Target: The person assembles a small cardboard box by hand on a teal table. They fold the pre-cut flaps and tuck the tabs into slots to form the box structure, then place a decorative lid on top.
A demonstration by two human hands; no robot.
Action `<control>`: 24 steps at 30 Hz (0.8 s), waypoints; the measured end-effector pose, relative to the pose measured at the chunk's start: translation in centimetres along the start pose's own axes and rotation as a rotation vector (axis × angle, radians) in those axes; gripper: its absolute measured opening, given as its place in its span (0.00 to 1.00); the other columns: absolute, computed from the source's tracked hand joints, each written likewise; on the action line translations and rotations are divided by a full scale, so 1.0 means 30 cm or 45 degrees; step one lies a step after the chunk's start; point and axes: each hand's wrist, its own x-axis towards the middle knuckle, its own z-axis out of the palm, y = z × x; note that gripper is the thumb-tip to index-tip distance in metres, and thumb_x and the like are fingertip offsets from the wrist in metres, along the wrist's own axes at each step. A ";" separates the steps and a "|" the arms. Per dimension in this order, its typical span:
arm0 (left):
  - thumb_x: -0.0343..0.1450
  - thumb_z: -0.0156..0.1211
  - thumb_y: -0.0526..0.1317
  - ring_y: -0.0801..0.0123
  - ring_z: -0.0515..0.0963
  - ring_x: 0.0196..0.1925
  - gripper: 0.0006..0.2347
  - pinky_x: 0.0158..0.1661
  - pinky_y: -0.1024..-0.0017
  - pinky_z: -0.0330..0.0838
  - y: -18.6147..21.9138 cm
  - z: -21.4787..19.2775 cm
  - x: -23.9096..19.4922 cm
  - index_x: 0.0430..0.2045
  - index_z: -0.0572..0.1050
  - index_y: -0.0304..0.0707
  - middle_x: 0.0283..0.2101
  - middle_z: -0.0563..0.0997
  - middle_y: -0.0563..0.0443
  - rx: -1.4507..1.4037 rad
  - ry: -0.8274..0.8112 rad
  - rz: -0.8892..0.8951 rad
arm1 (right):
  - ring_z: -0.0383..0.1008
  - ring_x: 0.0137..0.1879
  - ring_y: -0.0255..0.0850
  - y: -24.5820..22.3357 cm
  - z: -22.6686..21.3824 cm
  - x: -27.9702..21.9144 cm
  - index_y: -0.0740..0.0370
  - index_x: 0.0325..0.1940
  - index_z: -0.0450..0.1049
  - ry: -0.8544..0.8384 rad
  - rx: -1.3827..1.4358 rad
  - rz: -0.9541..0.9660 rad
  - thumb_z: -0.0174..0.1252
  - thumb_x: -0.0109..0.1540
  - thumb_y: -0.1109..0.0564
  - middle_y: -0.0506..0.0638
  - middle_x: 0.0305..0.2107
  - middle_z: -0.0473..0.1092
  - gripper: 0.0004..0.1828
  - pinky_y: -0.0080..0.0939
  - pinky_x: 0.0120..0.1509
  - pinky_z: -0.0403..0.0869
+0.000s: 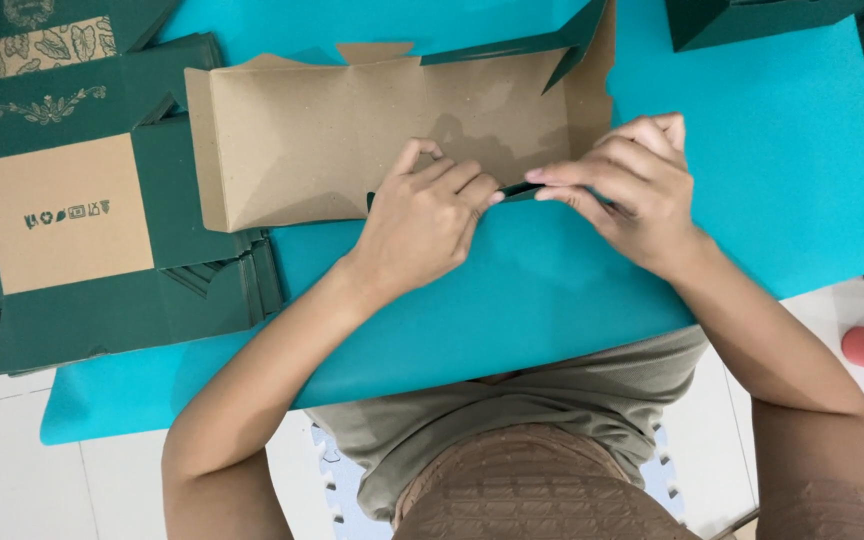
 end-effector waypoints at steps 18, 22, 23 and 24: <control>0.75 0.45 0.32 0.69 0.70 0.28 0.16 0.18 0.70 0.63 0.133 -0.180 -0.148 0.59 0.59 0.30 0.50 0.64 0.42 -0.110 0.283 -0.809 | 0.71 0.53 0.45 -0.018 -0.033 -0.021 0.60 0.59 0.77 -0.201 -0.347 -0.099 0.54 0.73 0.57 0.49 0.43 0.75 0.12 0.47 0.58 0.55; 0.72 0.51 0.31 0.56 0.80 0.28 0.21 0.18 0.57 0.75 0.115 -0.161 -0.179 0.59 0.56 0.21 0.48 0.66 0.36 -0.067 0.195 -0.812 | 0.74 0.49 0.39 -0.010 0.011 -0.058 0.53 0.44 0.79 -0.111 -0.275 0.036 0.58 0.71 0.55 0.40 0.36 0.75 0.05 0.45 0.60 0.61; 0.73 0.53 0.35 0.56 0.80 0.27 0.17 0.18 0.58 0.74 0.097 -0.149 -0.192 0.53 0.61 0.25 0.39 0.67 0.42 0.003 0.171 -0.805 | 0.74 0.48 0.39 -0.002 0.016 -0.066 0.53 0.42 0.79 -0.115 -0.298 0.036 0.59 0.70 0.55 0.39 0.35 0.75 0.04 0.45 0.60 0.62; 0.75 0.55 0.39 0.55 0.79 0.26 0.13 0.18 0.59 0.73 0.079 -0.137 -0.202 0.48 0.67 0.29 0.31 0.67 0.49 0.073 0.149 -0.795 | 0.74 0.47 0.39 0.008 0.019 -0.073 0.53 0.41 0.78 -0.117 -0.324 0.035 0.60 0.70 0.55 0.39 0.34 0.74 0.05 0.44 0.59 0.63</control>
